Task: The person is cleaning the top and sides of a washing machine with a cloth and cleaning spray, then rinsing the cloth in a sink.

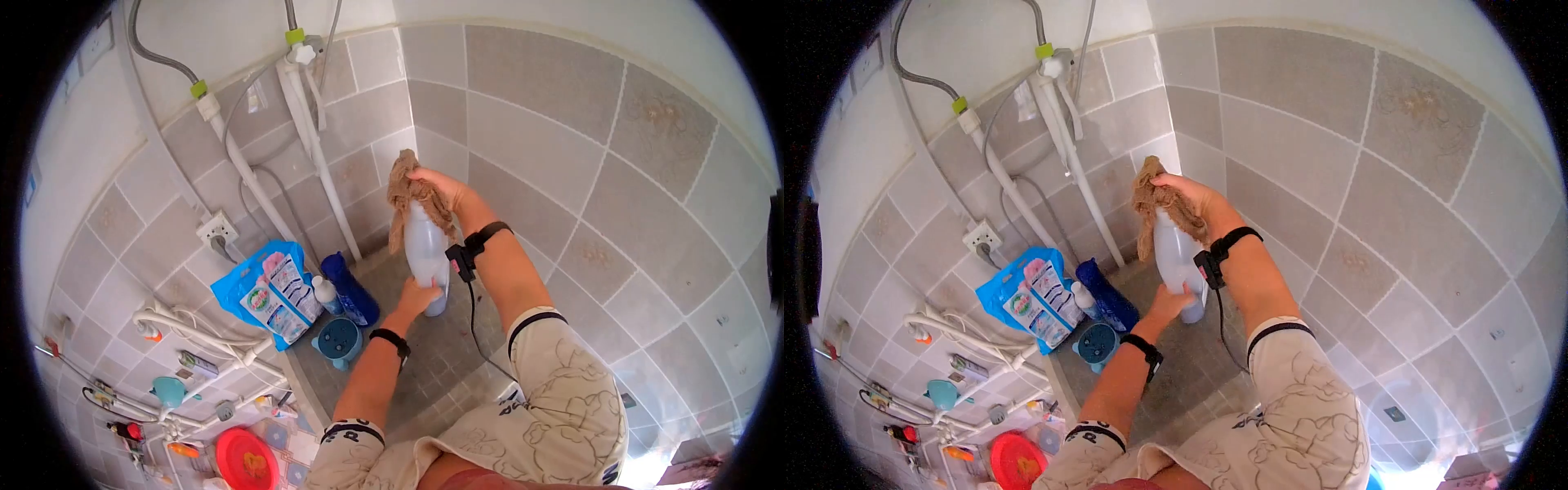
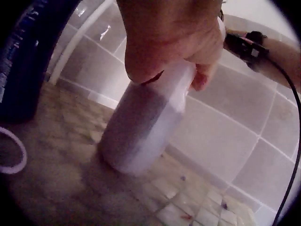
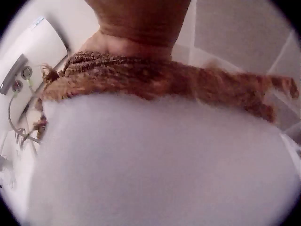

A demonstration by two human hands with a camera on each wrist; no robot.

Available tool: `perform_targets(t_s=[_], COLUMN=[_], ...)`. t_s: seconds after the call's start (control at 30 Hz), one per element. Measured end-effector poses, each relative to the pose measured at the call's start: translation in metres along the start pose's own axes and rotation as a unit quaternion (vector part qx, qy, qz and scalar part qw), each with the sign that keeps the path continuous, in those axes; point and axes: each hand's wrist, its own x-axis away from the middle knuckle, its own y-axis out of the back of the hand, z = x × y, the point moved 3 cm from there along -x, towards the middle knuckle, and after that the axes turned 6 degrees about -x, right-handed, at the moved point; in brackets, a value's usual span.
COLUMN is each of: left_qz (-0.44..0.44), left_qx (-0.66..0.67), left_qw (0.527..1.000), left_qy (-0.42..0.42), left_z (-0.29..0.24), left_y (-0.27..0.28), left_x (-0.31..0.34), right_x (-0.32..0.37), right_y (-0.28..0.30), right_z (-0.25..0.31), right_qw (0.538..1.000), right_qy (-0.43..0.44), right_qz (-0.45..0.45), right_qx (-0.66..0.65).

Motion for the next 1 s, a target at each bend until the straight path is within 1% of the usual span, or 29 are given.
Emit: perform_targets(t_s=[0.03,0.1,0.17,0.23,0.27,0.33,0.37,0.4,0.43,0.47,0.5,0.53,0.57,0.6,0.63,0.67,0.7,0.73,0.77,0.8,0.83,0.9,0.93,1.0], left_qz=[0.009,0.002,0.001,-0.017,-0.011,-0.039,-0.038,-0.037,-0.037,-0.038,-0.053,-0.065,-0.064,-0.083,-0.101,-0.101,-0.129,-0.18,-0.23,-0.232,-0.215,-0.166,-0.153,-0.139], left_qx=[0.013,-0.014,-0.036,0.045,0.045,0.03,0.029,0.023,0.017,0.019,0.068,0.114,0.114,0.021,-0.071,-0.069,-0.155,-0.154,-0.162,-0.174,-0.182,-0.205,-0.211,-0.216], left_qw=[1.0,1.0,0.999,0.999,0.999,0.999,0.999,0.998,0.997,0.997,0.995,0.991,0.991,0.995,0.989,0.989,0.977,0.956,0.922,0.916,0.924,0.949,0.955,0.96], left_qy=[-0.009,-0.002,0.01,0.01,0.016,0.022,0.026,0.047,0.067,0.067,0.041,0.017,0.02,0.051,0.084,0.085,-0.071,-0.171,-0.268,-0.279,-0.257,-0.171,-0.143,-0.113], left_z=[-0.003,-0.014,-0.014,-0.007,-0.004,-0.013,-0.018,-0.024,-0.025,-0.021,-0.016,-0.014,-0.018,-0.024,-0.027,-0.022,-0.02,-0.034,-0.048,-0.049,-0.043,-0.033,-0.03,-0.027], left_y=[0.004,0.01,0.008,0.005,0.004,0.008,0.009,0.011,0.013,0.009,0.003,-0.001,-0.004,-0.006,-0.007,-0.01,-0.013,-0.014,-0.014,-0.015,-0.022,-0.029,-0.031,-0.034], left_x=[0.0,0.004,0.005,0.005,0.008,0.011,0.013,0.016,0.017,0.017,0.013,0.013,0.014,0.012,0.011,0.006,-0.001,0.009,0.021,0.02,0.018,0.012,0.01,0.01], right_x=[0.0,-0.019,-0.02,-0.004,-0.002,-0.002,-0.004,-0.011,-0.013,-0.002,0.016,0.034,0.038,0.037,0.043,0.049,0.066,0.082,0.093,0.094,0.093,0.091,0.089,0.088], right_y=[0.0,0.026,0.036,0.028,0.029,0.037,0.05,0.076,0.087,0.079,0.074,0.069,0.061,0.053,0.043,0.035,0.0,-0.019,-0.042,-0.053,-0.055,-0.056,-0.057,-0.055], right_z=[0.0,-0.013,-0.019,-0.02,-0.023,-0.026,-0.041,-0.062,-0.077,-0.088,-0.097,-0.107,-0.125,-0.14,-0.149,-0.156,-0.133,-0.118,-0.104,-0.1,-0.099,-0.094,-0.093,-0.094], right_qw=[0.999,0.999,0.999,0.998,0.998,0.993,0.993,0.998,0.996,0.996,0.975,0.93,0.93,0.918,0.904,0.91,0.83,0.832,0.756,0.618,0.618,0.609,0.603,0.592], right_qy=[-0.045,-0.038,-0.037,-0.038,-0.042,-0.068,-0.071,-0.012,0.048,0.047,0.141,0.232,0.229,0.278,0.324,0.327,0.499,0.495,0.438,0.347,0.345,0.338,0.342,0.402], right_qz=[0.005,0.011,0.01,-0.001,-0.006,-0.058,-0.058,-0.057,-0.055,-0.055,-0.172,-0.286,-0.288,-0.279,-0.27,-0.236,-0.179,-0.178,-0.206,-0.218,-0.217,-0.284,-0.285,-0.322], right_qx=[-0.023,-0.017,-0.014,-0.048,-0.053,0.075,0.072,0.006,-0.059,-0.058,-0.018,0.019,0.018,0.043,0.068,0.098,0.173,0.174,0.44,0.671,0.672,0.659,0.662,0.62])
